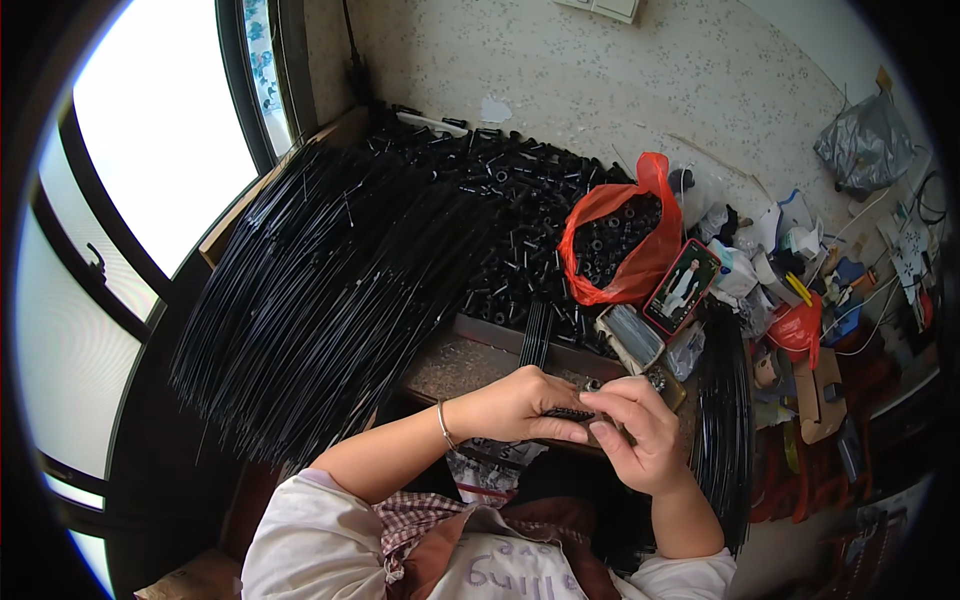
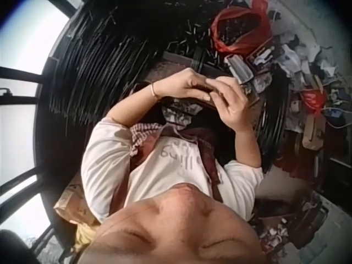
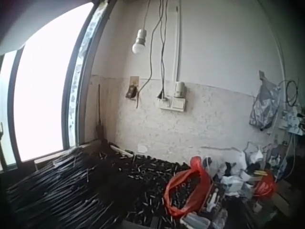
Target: Assembling and bundling sets of black electrical cables by attaching plastic components.
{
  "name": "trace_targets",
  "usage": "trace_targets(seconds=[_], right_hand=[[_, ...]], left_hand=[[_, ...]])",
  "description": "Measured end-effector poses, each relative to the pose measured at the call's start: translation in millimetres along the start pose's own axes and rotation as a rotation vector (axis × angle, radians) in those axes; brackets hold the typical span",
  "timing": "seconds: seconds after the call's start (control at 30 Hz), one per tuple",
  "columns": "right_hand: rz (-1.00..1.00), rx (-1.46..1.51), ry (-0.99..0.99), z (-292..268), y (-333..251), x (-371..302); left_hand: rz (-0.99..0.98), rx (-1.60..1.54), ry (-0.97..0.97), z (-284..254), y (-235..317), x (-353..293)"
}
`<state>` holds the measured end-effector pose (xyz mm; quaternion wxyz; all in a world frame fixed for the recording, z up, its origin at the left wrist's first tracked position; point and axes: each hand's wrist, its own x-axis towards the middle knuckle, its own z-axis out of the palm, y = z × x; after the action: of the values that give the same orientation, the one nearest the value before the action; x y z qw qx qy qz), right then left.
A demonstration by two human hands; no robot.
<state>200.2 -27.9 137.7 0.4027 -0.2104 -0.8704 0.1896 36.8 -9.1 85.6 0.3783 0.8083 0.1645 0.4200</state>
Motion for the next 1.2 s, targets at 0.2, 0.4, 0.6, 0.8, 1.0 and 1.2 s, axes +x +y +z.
trace_targets(seconds=[0.2, 0.4, 0.6, 0.8, 1.0, 1.2], right_hand=[[-0.091, -0.141, -0.085, 9, -1, 5], [-0.184, 0.156, -0.363, 20, -28, -15], [0.114, 0.336, -0.266, 39, 31, 13], [0.602, -0.655, 0.108, 8, 142, -16], [0.507, -0.742, -0.059, 9, 150, -23], [0.321, -0.310, 0.109, 30, 134, -15]], left_hand=[[-0.431, 0.477, -0.059, 25, -30, -36], [-0.445, 1.070, -0.201, 35, -58, -64], [-0.289, 1.060, -0.381, 27, -51, -88], [-0.296, 1.042, -0.424, 28, -38, -97], [-0.285, 0.960, -0.357, 26, -36, -101], [-0.304, 0.931, -0.381, 28, -32, -100]])
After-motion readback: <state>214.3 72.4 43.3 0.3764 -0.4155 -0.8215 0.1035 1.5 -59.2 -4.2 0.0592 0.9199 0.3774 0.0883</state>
